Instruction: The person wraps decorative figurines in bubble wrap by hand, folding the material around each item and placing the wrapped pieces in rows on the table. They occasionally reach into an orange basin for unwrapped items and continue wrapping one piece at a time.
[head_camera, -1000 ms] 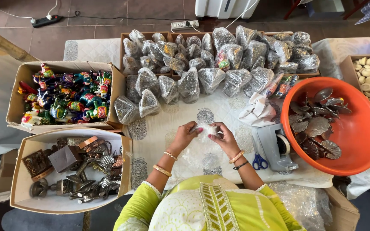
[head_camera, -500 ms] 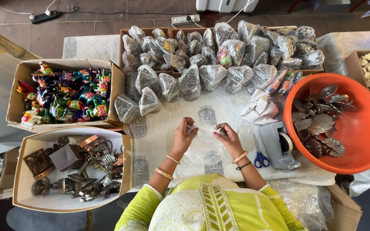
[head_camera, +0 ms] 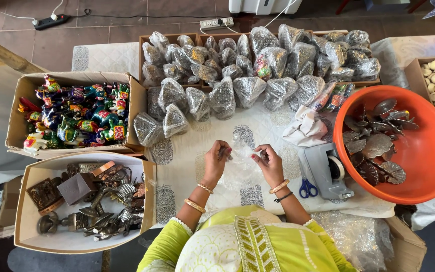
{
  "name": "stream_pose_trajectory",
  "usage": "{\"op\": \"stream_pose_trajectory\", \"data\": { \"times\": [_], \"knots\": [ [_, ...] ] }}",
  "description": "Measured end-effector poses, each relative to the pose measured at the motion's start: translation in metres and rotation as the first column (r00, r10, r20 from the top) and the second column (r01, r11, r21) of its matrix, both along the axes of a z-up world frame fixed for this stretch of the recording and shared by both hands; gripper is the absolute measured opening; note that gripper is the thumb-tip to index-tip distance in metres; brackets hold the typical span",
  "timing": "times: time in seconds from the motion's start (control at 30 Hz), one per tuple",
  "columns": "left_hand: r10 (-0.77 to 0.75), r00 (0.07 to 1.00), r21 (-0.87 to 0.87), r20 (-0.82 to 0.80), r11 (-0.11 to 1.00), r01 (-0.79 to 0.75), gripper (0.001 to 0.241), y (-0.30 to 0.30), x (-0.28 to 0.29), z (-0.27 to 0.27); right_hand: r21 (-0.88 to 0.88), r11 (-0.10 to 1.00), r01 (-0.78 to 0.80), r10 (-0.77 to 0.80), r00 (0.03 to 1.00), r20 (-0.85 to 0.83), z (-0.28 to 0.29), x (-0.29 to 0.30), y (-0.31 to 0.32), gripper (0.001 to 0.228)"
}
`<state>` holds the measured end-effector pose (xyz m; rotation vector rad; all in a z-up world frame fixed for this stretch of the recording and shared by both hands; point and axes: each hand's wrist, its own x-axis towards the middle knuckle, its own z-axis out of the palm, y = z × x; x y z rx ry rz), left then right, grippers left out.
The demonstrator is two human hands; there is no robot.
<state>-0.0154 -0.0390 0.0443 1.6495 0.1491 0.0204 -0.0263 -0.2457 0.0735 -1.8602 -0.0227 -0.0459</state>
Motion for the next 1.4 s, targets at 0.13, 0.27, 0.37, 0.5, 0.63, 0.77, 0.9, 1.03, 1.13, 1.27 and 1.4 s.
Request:
{"op": "stream_pose_trajectory", "data": {
  "times": [0.13,0.27,0.37,0.5,0.63,0.77,0.9,1.03,1.13,1.27,1.4],
  "knots": [
    [-0.14,0.931,0.224,0.338,0.972,0.065,0.022,0.001,-0.002,0.048,-0.015,0.999,-0.034,0.034,0.999,0.004,-0.002,0.001,-0.002,0.018],
    [-0.342,0.819,0.508,0.461,0.858,0.073,0.042,-0.003,-0.005,0.107,-0.043,0.997,-0.069,0.073,0.991,0.108,0.002,-0.001,0.005,0.014],
    [-0.253,0.912,0.351,0.323,0.927,0.132,0.026,-0.009,0.004,0.019,-0.162,0.985,-0.06,0.07,0.996,0.057,0.016,0.001,0.006,0.022],
    [-0.185,0.962,0.093,0.201,0.981,0.169,0.024,-0.005,0.001,0.013,-0.165,0.981,-0.099,0.107,0.993,0.039,0.017,-0.003,0.004,0.022],
    [-0.093,0.995,-0.289,0.028,0.952,0.098,0.019,-0.004,0.0,0.002,-0.179,0.98,-0.085,0.088,0.996,0.004,0.01,-0.007,0.004,0.017],
    [-0.085,0.996,-0.386,-0.008,0.92,0.075,0.018,-0.008,0.003,-0.005,-0.073,0.997,0.01,-0.014,0.998,-0.055,0.005,-0.004,0.002,0.017],
    [-0.192,0.981,-0.232,0.015,0.954,0.19,0.03,-0.011,0.001,0.031,0.001,1.0,-0.007,0.007,1.0,-0.017,-0.008,0.0,0.0,0.016],
    [-0.13,0.987,-0.053,0.093,0.989,0.135,0.017,-0.01,0.009,-0.023,0.027,0.999,-0.033,0.033,0.999,-0.001,-0.008,0.0,0.0,0.014],
    [-0.089,0.993,-0.108,0.08,0.989,0.098,0.018,-0.011,0.01,-0.021,-0.028,0.998,0.053,-0.052,0.998,0.025,-0.004,0.001,0.001,0.013],
    [-0.056,0.997,-0.149,0.054,0.987,0.064,0.015,-0.013,0.008,-0.007,0.095,0.987,0.127,-0.135,0.987,0.089,-0.02,0.0,0.0,0.014],
    [0.166,0.979,-0.513,-0.121,0.834,-0.205,0.011,0.014,0.021,-0.016,0.322,0.848,0.421,-0.4,0.907,-0.133,-0.027,0.008,-0.026,0.015]
  ]
}}
